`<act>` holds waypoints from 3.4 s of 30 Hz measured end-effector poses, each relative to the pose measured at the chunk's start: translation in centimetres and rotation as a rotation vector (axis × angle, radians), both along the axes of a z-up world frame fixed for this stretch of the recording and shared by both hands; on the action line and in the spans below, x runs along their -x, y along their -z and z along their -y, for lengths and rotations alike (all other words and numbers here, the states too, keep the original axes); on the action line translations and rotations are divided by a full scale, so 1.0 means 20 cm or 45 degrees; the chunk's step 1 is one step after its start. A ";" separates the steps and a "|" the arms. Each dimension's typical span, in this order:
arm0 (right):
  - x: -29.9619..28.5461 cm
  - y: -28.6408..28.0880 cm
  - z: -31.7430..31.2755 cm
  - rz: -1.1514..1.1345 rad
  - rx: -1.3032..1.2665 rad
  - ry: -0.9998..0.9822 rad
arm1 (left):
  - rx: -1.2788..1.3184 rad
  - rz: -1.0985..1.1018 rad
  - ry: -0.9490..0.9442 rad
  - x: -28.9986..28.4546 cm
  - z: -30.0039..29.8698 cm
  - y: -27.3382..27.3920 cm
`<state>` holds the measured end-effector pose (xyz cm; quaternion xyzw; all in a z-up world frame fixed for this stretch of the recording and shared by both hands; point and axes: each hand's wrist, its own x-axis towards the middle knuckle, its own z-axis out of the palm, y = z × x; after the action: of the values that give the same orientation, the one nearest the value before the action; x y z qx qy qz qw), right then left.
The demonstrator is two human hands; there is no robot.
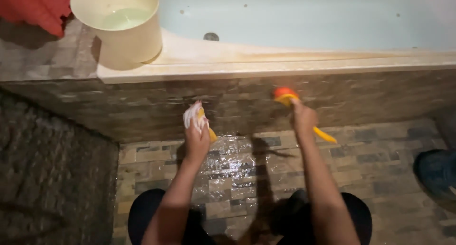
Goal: The person scrubs a tiled wall area adjacent to a bathtub using a handheld brush and a sponge. They apply cleaning foam to the surface, scrub the tiles and grout, and rinse the area by pouring water from a small bucket.
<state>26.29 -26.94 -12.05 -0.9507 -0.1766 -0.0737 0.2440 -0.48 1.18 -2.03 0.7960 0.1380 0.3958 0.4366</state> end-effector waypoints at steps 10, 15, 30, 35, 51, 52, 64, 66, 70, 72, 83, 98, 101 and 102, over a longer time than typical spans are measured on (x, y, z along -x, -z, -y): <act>0.43 0.21 -0.82 -0.127 -0.050 -0.305 | 0.231 0.043 -0.074 -0.01 -0.03 -0.03; 0.25 0.31 -0.39 -0.421 -0.359 0.244 | 0.161 -0.044 -0.097 0.02 -0.06 0.02; 0.56 0.58 -0.78 -0.453 -0.731 0.132 | 0.249 -0.026 -0.054 -0.01 -0.07 -0.03; 0.49 0.24 -1.00 -0.438 -1.079 -0.083 | 0.142 -0.009 -0.072 0.04 -0.09 -0.06; 0.68 0.41 -1.18 -0.422 -0.940 -0.077 | 0.104 0.019 -0.152 0.28 -0.18 -0.14; 0.72 0.47 -1.17 -0.337 -0.824 -0.077 | 0.114 0.032 -0.157 0.29 -0.20 -0.15; 0.69 0.44 -1.30 -0.645 -1.140 -0.017 | 0.113 0.035 -0.190 0.36 -0.27 -0.16; 0.78 0.50 -1.27 -0.644 -0.989 0.066 | 0.185 0.043 -0.175 0.35 -0.28 -0.16; 0.81 0.42 -1.29 -0.694 -0.983 0.076 | 0.114 0.038 -0.197 0.34 -0.30 -0.16; 0.71 0.29 -1.35 -0.713 -1.141 -0.022 | 0.121 0.032 -0.175 0.34 -0.29 -0.17; 0.77 0.54 -1.21 -0.118 -0.680 -0.225 | 0.019 0.063 -0.157 0.37 -0.27 -0.25; 0.76 0.55 -0.69 -1.160 -0.543 0.155 | 0.076 -0.262 -0.158 0.33 -0.17 -0.18; 0.82 0.54 -0.43 -1.386 -0.709 0.070 | -0.122 -0.284 -0.153 0.23 -0.10 -0.14; 0.83 0.53 -0.38 -1.432 -0.776 0.033 | -0.232 -0.209 -0.154 0.18 -0.09 -0.12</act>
<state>9.77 -19.36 -22.58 -0.7340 0.0187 0.3867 0.5579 -4.15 2.97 0.35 0.8523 0.1844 0.3659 0.3252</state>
